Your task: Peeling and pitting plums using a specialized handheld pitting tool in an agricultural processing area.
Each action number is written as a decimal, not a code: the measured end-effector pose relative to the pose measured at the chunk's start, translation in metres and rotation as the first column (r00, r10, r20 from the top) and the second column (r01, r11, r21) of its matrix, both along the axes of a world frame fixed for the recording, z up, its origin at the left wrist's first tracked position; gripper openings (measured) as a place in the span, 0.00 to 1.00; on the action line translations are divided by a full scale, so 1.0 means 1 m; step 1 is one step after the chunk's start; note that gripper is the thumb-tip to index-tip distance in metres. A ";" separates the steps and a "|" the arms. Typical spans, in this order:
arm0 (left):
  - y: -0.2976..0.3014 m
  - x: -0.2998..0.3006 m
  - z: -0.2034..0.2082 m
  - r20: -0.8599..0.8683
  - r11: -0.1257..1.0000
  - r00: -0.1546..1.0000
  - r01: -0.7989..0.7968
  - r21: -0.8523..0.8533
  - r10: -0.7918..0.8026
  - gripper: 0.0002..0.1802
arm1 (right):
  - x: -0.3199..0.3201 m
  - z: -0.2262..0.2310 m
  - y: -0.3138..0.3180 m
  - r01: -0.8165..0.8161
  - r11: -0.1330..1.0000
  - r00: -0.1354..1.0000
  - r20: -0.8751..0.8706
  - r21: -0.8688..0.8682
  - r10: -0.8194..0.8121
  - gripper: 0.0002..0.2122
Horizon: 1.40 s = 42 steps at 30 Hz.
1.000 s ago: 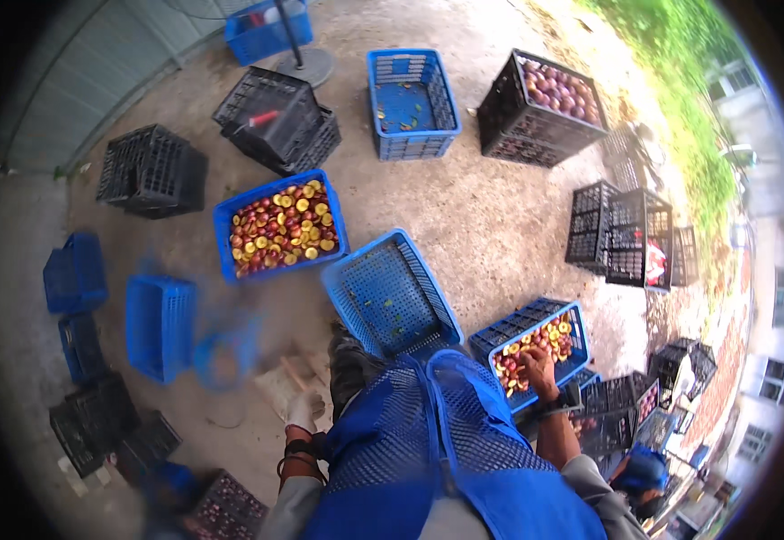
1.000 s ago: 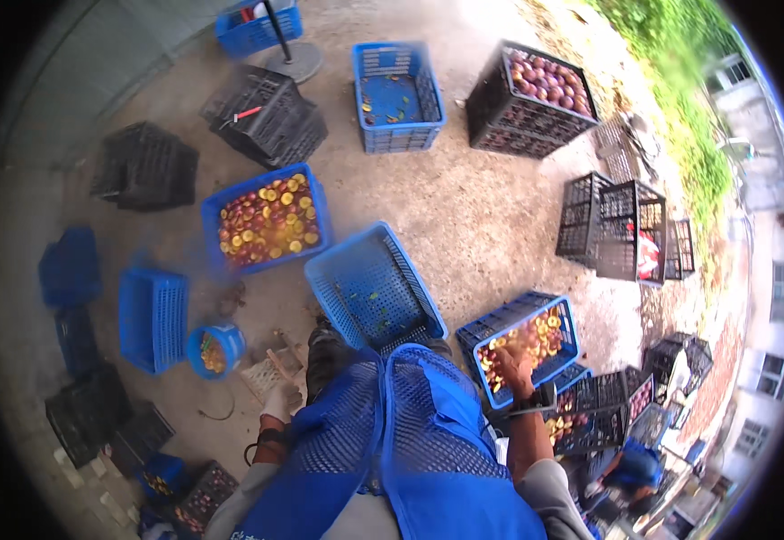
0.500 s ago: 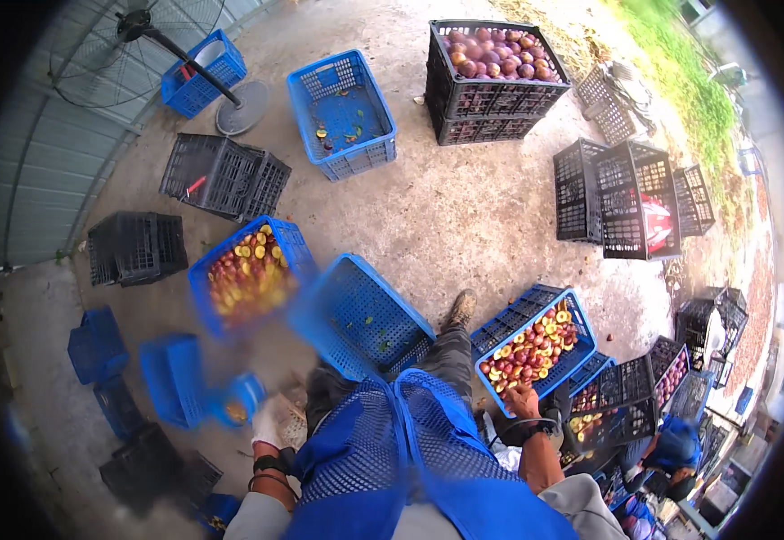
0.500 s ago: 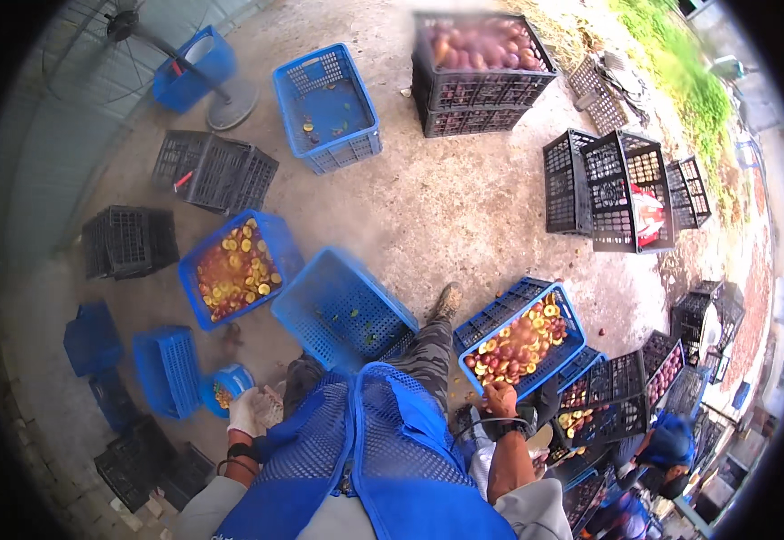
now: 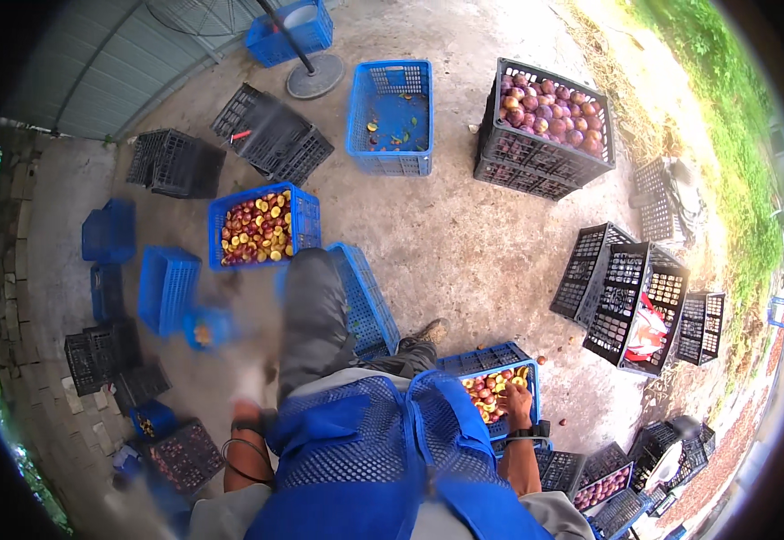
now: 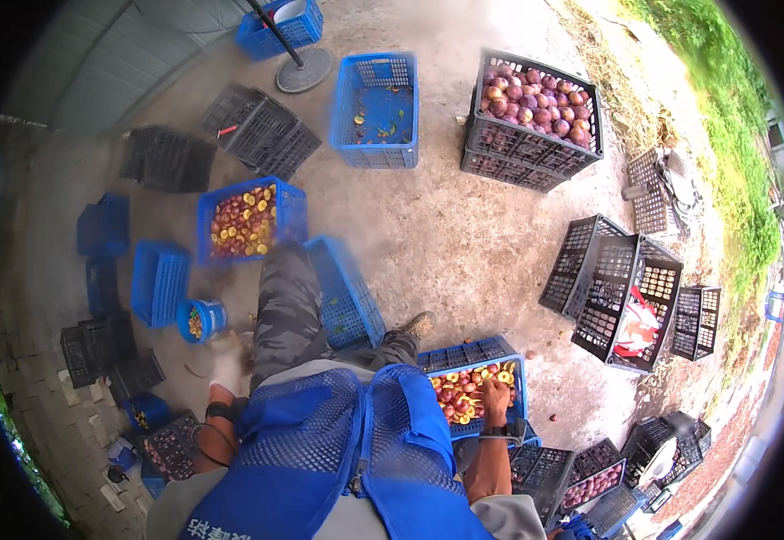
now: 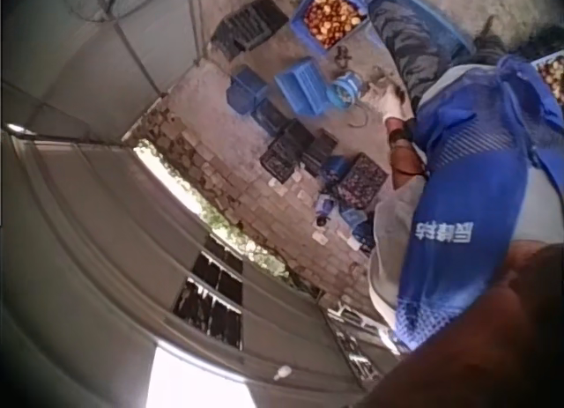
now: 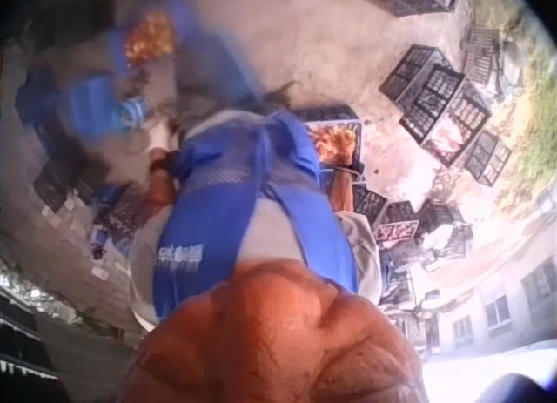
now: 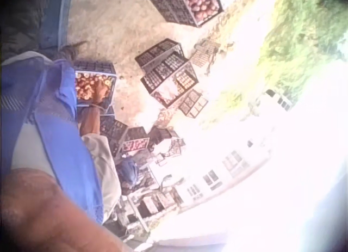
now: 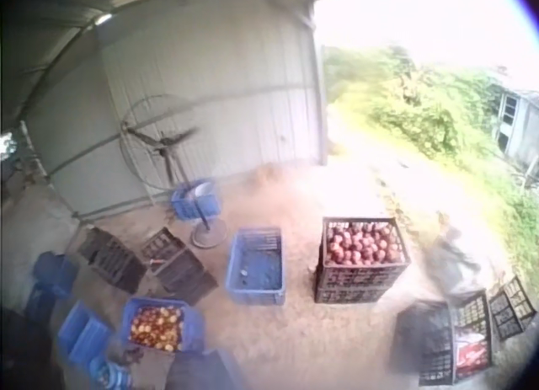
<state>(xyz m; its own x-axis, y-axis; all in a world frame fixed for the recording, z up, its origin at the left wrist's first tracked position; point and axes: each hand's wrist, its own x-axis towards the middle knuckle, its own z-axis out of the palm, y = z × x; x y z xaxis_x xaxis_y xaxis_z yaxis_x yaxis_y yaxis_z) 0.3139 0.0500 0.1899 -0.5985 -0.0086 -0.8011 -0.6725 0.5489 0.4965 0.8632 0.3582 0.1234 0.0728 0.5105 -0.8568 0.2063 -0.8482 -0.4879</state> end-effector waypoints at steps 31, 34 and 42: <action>0.253 -0.047 -0.018 0.214 0.866 0.866 -0.483 0.132 0.451 0.16 | -0.417 0.085 0.382 -0.794 0.531 0.585 0.136 0.297 0.799 0.12; 0.253 -0.018 -0.006 0.208 0.837 0.831 -0.541 0.083 0.516 0.19 | -0.506 0.049 0.383 -0.930 0.271 0.322 0.198 0.247 0.926 0.11; 0.259 0.090 -0.037 0.194 0.730 0.747 -0.664 0.165 0.636 0.19 | -0.801 -0.028 0.319 -0.702 -0.474 -0.233 0.457 0.533 0.859 0.11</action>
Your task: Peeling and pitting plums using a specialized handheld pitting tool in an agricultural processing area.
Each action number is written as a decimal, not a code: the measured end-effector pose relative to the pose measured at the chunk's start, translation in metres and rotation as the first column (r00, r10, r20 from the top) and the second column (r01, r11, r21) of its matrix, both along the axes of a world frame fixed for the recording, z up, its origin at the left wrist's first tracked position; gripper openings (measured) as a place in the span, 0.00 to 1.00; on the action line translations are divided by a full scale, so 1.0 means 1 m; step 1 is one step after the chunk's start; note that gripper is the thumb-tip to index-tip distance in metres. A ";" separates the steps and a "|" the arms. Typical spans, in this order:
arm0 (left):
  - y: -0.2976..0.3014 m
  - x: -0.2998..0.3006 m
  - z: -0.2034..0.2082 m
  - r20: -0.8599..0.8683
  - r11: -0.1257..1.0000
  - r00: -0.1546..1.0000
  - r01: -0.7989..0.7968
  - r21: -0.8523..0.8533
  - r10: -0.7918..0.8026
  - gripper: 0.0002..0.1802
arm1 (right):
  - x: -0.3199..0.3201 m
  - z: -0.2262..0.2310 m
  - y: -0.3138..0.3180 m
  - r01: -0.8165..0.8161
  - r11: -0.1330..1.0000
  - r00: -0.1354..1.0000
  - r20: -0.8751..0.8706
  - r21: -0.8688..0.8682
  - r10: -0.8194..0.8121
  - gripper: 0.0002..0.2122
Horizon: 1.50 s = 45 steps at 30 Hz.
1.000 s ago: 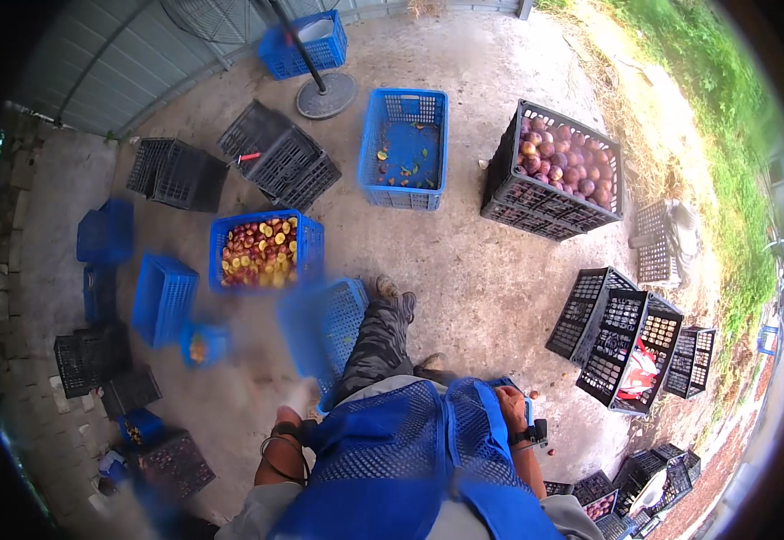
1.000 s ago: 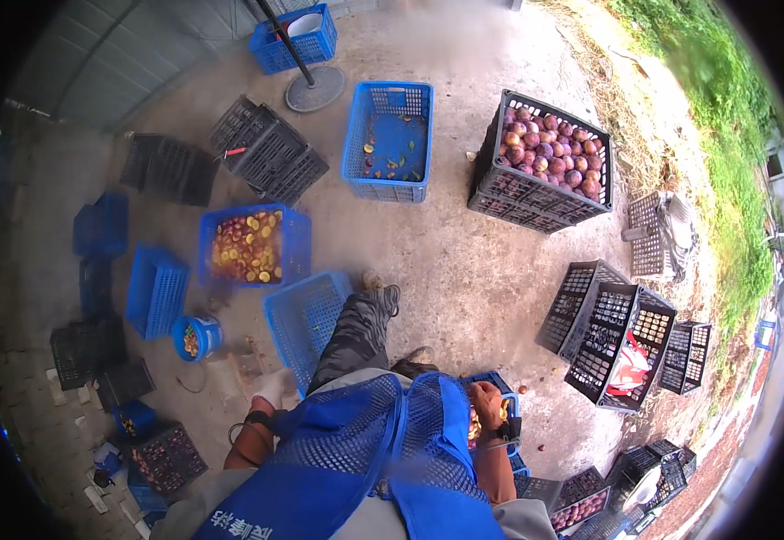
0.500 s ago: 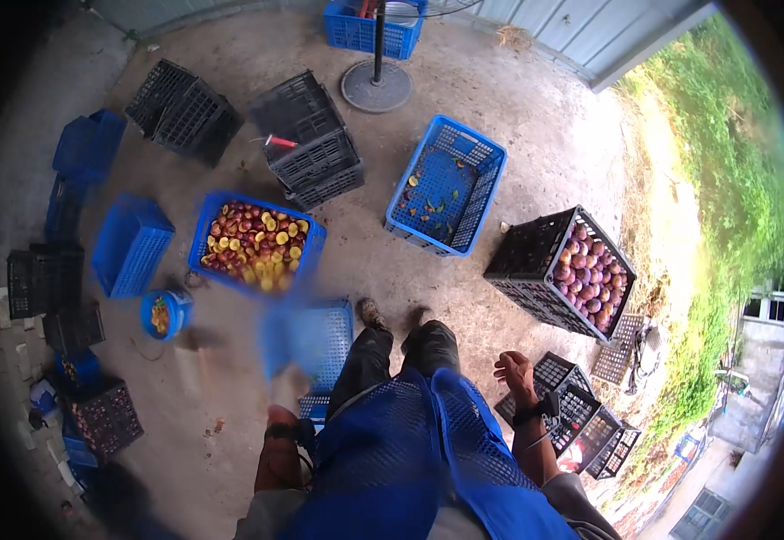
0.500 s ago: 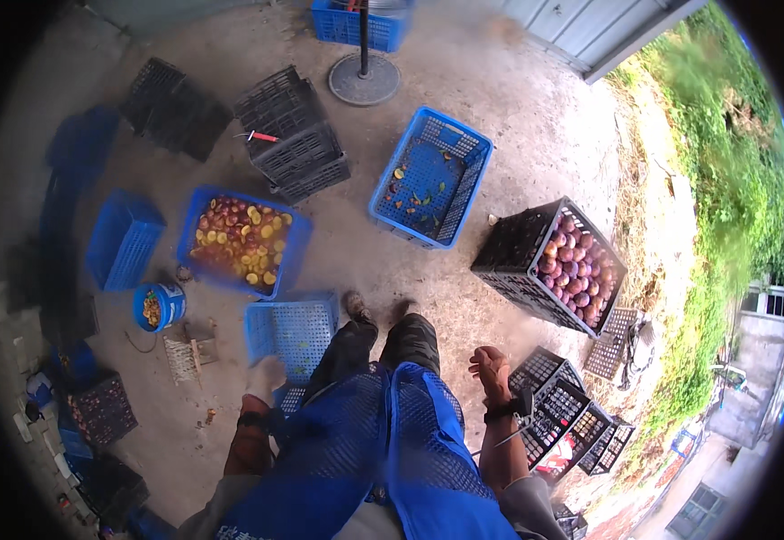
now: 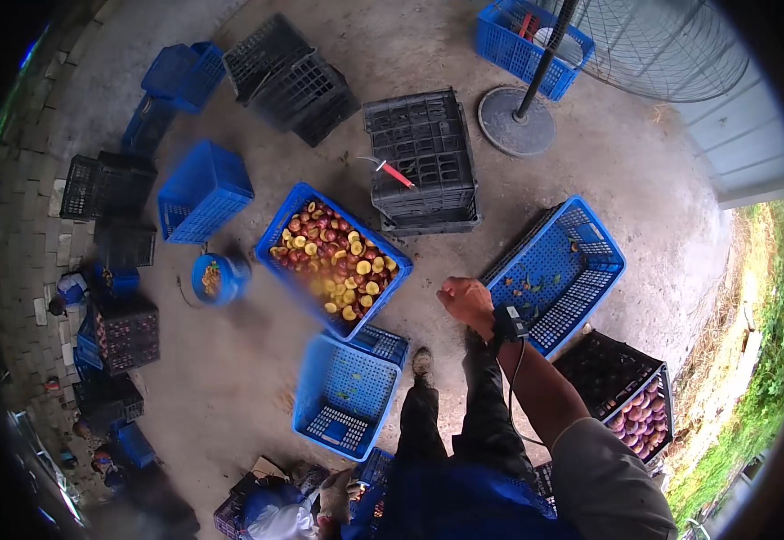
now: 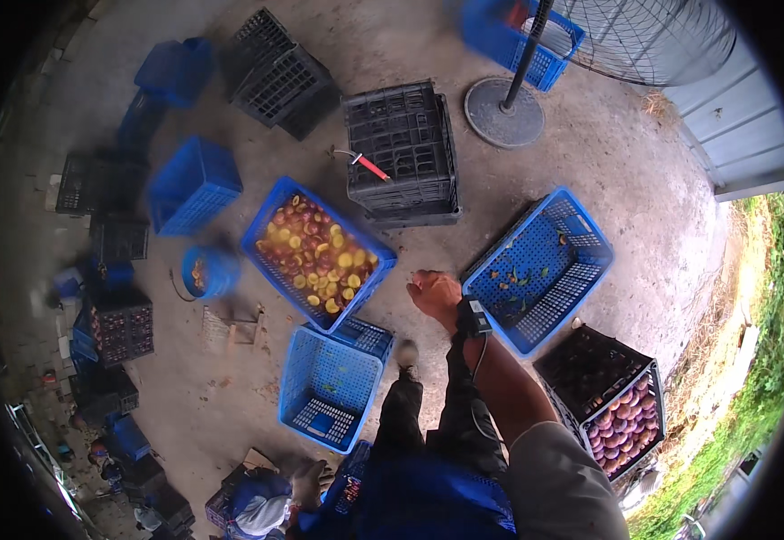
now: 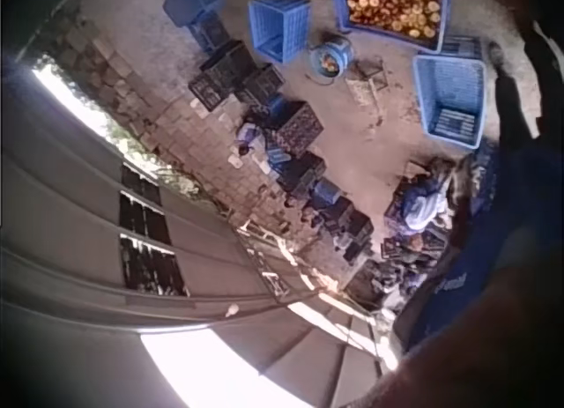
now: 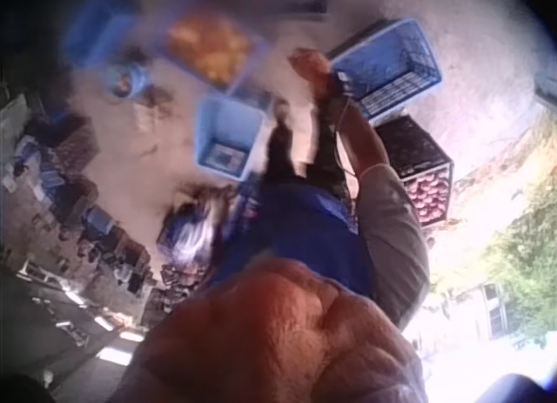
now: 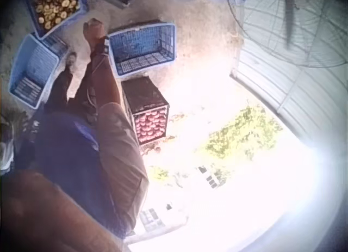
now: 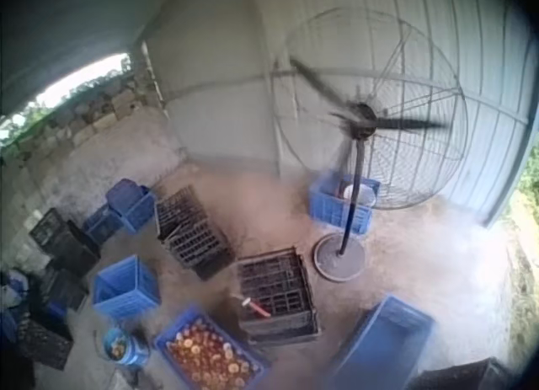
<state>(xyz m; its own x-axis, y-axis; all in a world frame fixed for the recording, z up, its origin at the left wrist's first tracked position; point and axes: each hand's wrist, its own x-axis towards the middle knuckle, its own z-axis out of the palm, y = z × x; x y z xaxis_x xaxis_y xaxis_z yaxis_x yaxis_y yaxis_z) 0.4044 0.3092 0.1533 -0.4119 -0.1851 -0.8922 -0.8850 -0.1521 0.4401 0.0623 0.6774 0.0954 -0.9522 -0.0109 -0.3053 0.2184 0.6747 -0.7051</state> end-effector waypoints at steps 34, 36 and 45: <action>0.184 -0.211 -0.065 0.140 0.164 0.195 0.965 -0.206 -0.971 0.25 | 0.113 -0.163 0.131 0.217 0.973 0.932 0.281 0.073 -0.229 0.07; 0.193 -0.214 -0.073 0.138 0.086 0.120 0.969 -0.231 -0.983 0.26 | 0.102 -0.216 0.179 0.243 0.885 0.846 0.359 0.396 -0.393 0.09; 0.170 -0.216 -0.103 0.173 -0.177 -0.121 0.917 -0.358 -0.978 0.29 | 0.053 -0.395 0.238 0.178 0.839 0.851 0.348 0.514 -0.393 0.14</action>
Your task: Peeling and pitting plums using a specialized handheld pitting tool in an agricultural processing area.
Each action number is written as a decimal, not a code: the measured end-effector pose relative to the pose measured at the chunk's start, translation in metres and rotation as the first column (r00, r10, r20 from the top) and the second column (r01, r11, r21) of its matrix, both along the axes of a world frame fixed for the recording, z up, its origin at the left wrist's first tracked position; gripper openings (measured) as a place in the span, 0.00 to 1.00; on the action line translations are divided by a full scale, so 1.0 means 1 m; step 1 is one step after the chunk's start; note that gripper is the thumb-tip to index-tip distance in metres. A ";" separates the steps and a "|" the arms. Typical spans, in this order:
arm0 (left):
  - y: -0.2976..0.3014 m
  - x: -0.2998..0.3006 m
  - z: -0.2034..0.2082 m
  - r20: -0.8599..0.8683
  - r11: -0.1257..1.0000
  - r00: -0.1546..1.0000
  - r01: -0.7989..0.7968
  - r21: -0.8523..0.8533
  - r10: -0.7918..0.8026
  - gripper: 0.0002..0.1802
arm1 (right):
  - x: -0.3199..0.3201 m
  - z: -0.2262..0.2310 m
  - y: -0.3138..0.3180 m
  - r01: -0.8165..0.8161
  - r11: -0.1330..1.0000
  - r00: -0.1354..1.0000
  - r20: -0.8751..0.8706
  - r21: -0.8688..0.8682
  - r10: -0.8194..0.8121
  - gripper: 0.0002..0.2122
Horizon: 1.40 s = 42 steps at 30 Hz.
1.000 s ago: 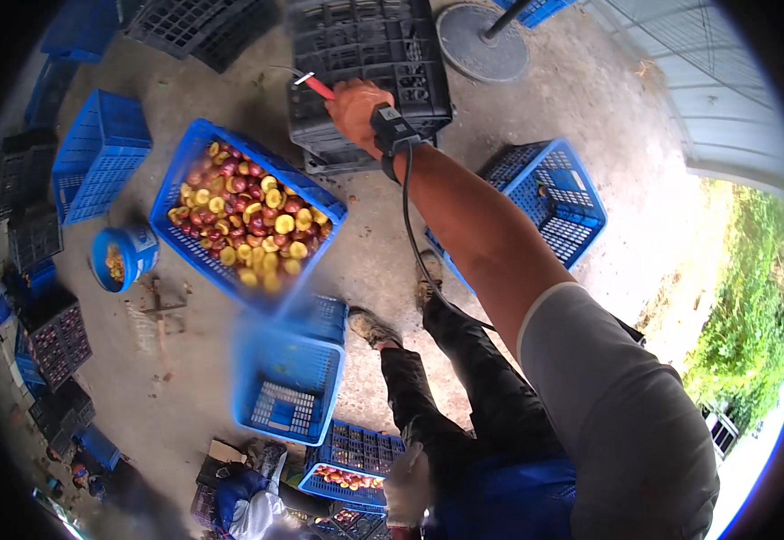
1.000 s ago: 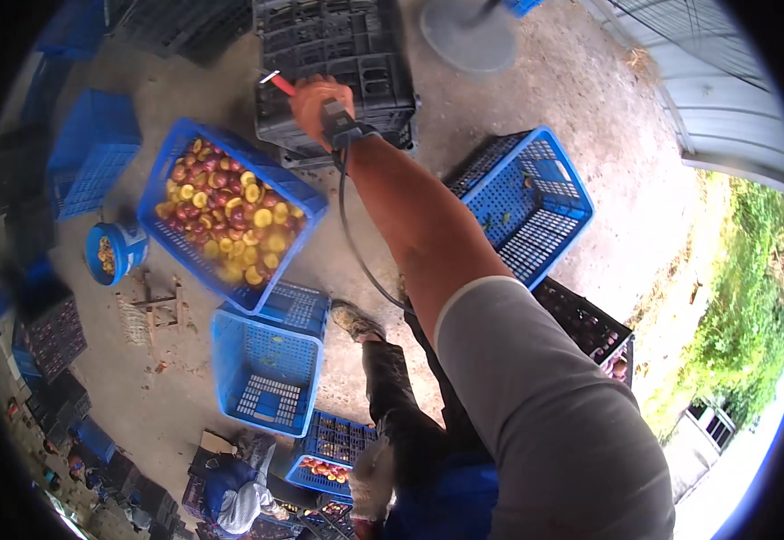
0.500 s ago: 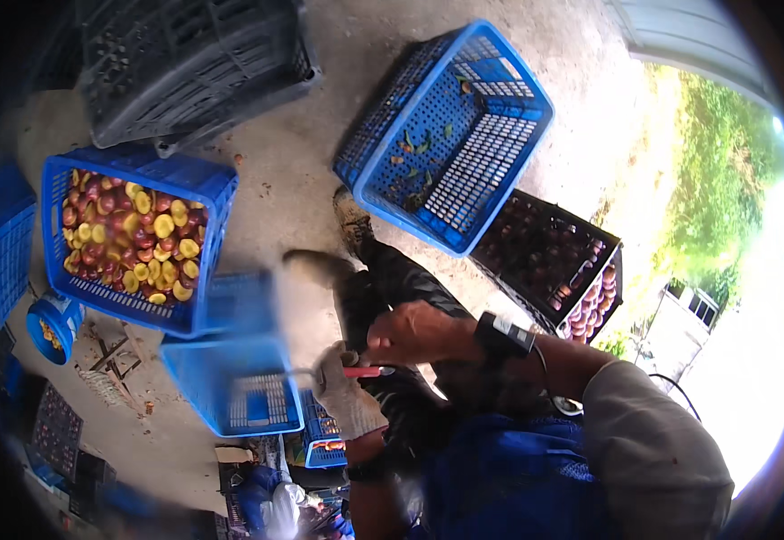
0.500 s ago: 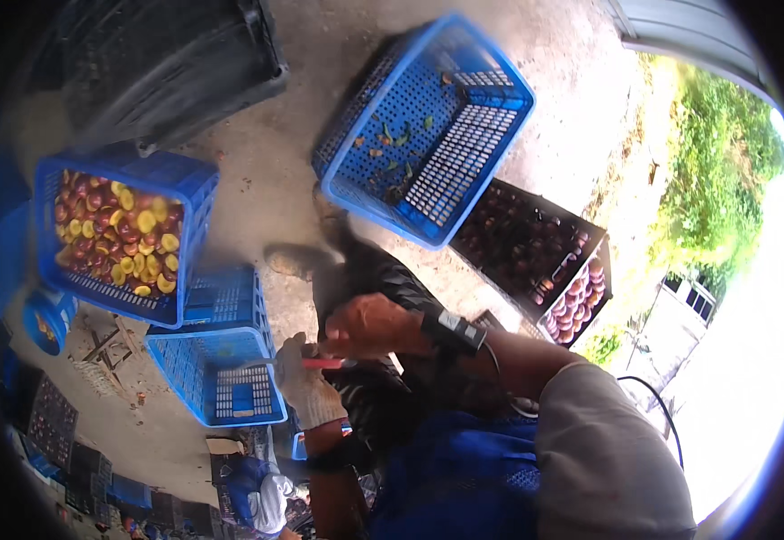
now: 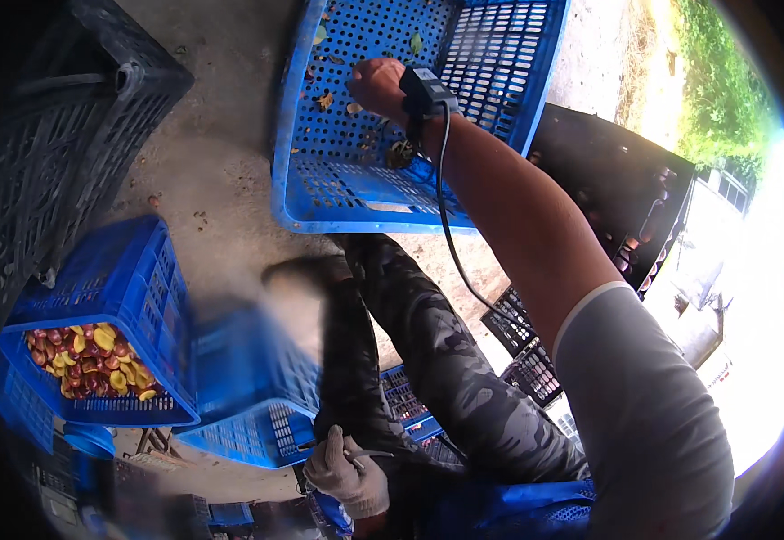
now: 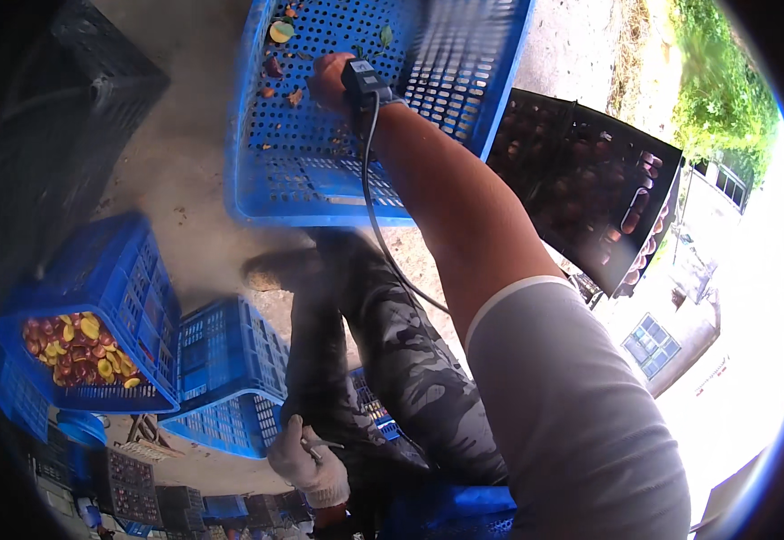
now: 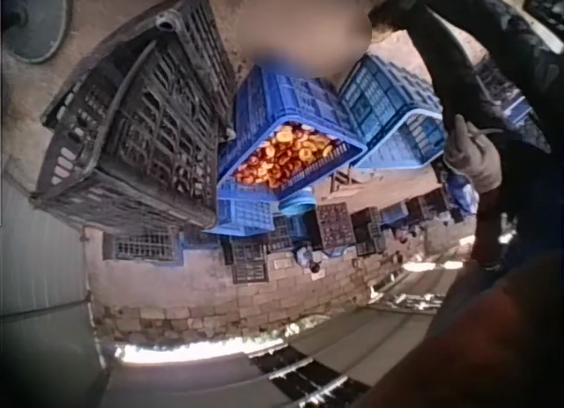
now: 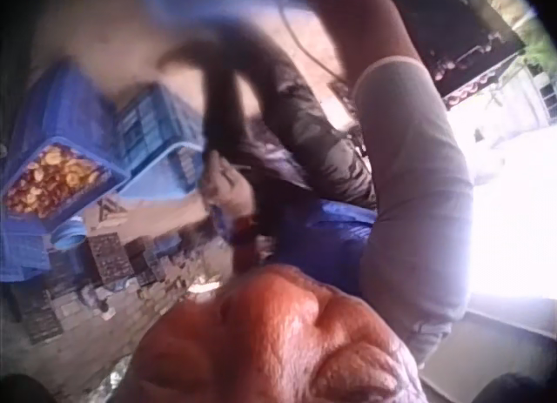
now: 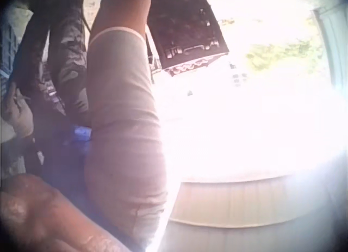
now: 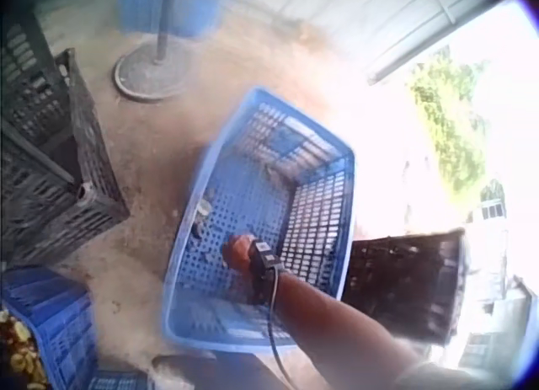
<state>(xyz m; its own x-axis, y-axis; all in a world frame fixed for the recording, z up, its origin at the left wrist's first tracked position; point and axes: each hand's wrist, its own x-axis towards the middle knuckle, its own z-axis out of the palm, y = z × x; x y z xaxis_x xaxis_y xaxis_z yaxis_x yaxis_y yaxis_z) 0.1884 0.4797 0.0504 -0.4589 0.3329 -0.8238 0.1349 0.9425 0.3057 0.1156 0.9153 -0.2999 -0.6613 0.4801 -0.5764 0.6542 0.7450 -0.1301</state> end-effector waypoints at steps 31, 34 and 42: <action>0.016 -0.007 -0.066 -0.517 0.892 0.799 0.432 0.136 -0.308 0.42 | 0.099 -0.012 -0.036 -0.080 0.978 0.996 0.033 -0.194 0.088 0.09; 0.017 -0.003 -0.060 -0.565 0.950 0.806 0.290 0.116 -0.177 0.40 | 0.071 0.077 -0.066 0.116 0.967 0.992 -0.023 -0.225 -0.124 0.11; -0.006 -0.028 -0.054 -0.826 0.960 0.511 -0.252 0.120 0.237 0.35 | -0.052 0.241 -0.121 -0.272 0.890 0.749 -0.662 -0.367 -0.044 0.07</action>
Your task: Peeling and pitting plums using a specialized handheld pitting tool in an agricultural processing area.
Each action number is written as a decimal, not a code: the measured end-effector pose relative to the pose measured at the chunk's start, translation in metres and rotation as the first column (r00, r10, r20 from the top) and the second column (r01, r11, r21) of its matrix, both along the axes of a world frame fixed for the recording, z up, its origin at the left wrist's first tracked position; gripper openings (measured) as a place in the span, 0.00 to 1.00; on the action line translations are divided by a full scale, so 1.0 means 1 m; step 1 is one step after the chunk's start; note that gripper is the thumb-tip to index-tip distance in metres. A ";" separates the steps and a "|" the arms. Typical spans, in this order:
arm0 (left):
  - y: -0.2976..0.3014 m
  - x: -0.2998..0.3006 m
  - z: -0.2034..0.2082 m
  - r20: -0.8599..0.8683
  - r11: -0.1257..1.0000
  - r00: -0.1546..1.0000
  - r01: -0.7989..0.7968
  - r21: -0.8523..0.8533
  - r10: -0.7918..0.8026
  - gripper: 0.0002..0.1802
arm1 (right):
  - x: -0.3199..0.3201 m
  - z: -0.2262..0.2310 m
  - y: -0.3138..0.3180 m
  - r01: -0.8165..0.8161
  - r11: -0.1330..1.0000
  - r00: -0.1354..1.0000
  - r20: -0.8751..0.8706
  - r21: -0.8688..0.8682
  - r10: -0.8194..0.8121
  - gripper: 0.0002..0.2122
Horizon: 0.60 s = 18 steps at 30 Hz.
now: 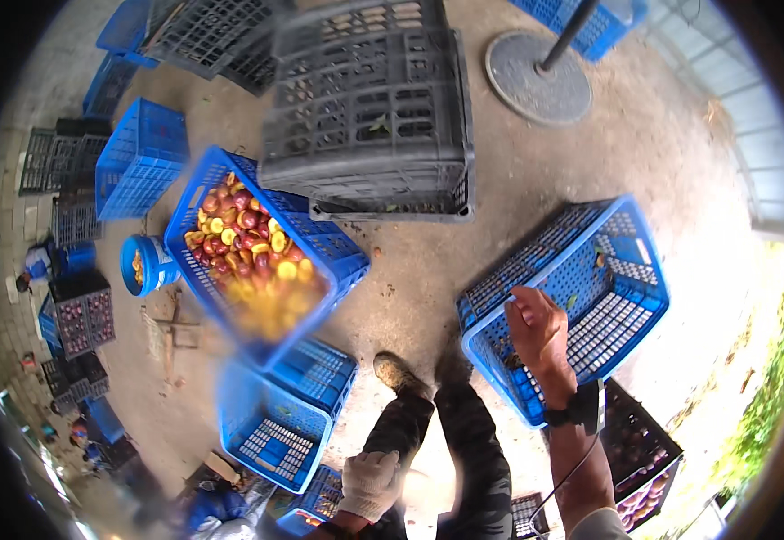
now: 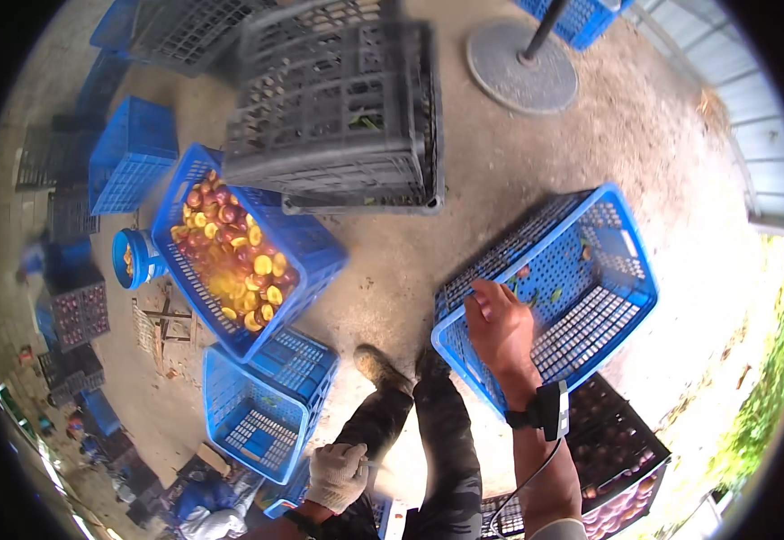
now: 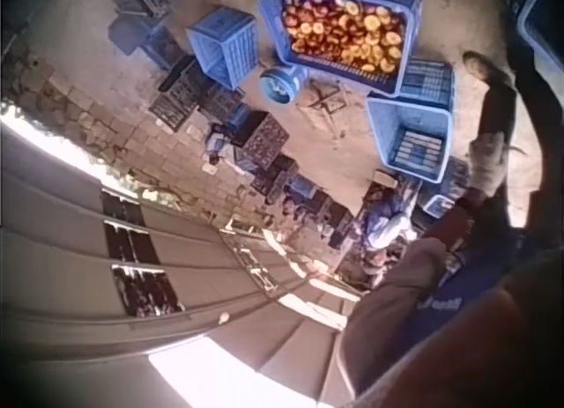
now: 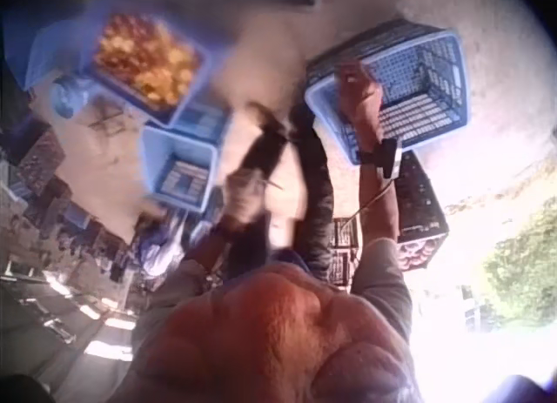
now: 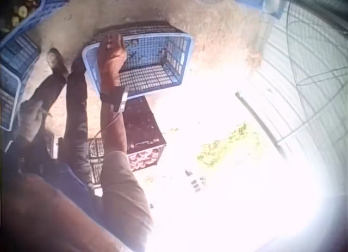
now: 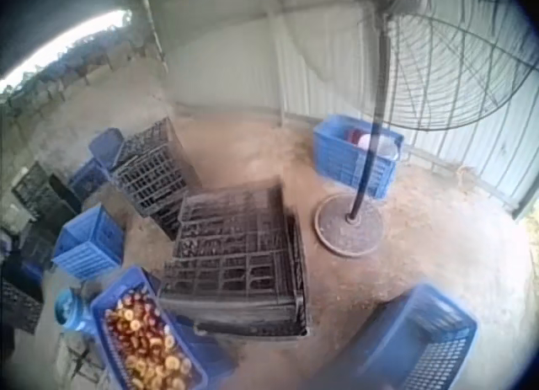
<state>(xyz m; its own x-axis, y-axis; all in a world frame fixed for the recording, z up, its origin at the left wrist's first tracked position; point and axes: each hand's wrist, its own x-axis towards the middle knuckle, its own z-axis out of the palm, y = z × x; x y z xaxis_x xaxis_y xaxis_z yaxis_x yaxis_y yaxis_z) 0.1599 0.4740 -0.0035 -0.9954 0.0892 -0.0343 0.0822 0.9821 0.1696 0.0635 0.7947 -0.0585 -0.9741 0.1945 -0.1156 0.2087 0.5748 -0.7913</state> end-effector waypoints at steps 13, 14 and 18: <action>0.007 -0.031 -0.030 0.084 0.754 0.905 -0.397 0.523 0.417 0.26 | -0.280 0.052 -0.018 0.298 0.910 0.885 0.442 -0.287 -0.150 0.21; 0.006 -0.022 -0.034 0.114 0.712 0.879 -0.446 0.542 0.463 0.25 | -0.273 0.049 -0.024 0.392 0.714 0.873 0.480 -0.581 -0.088 0.22; 0.005 0.008 -0.041 0.242 0.521 0.758 -0.608 0.599 0.606 0.23 | -0.266 0.070 -0.072 0.385 0.738 0.884 0.452 -0.554 -0.121 0.15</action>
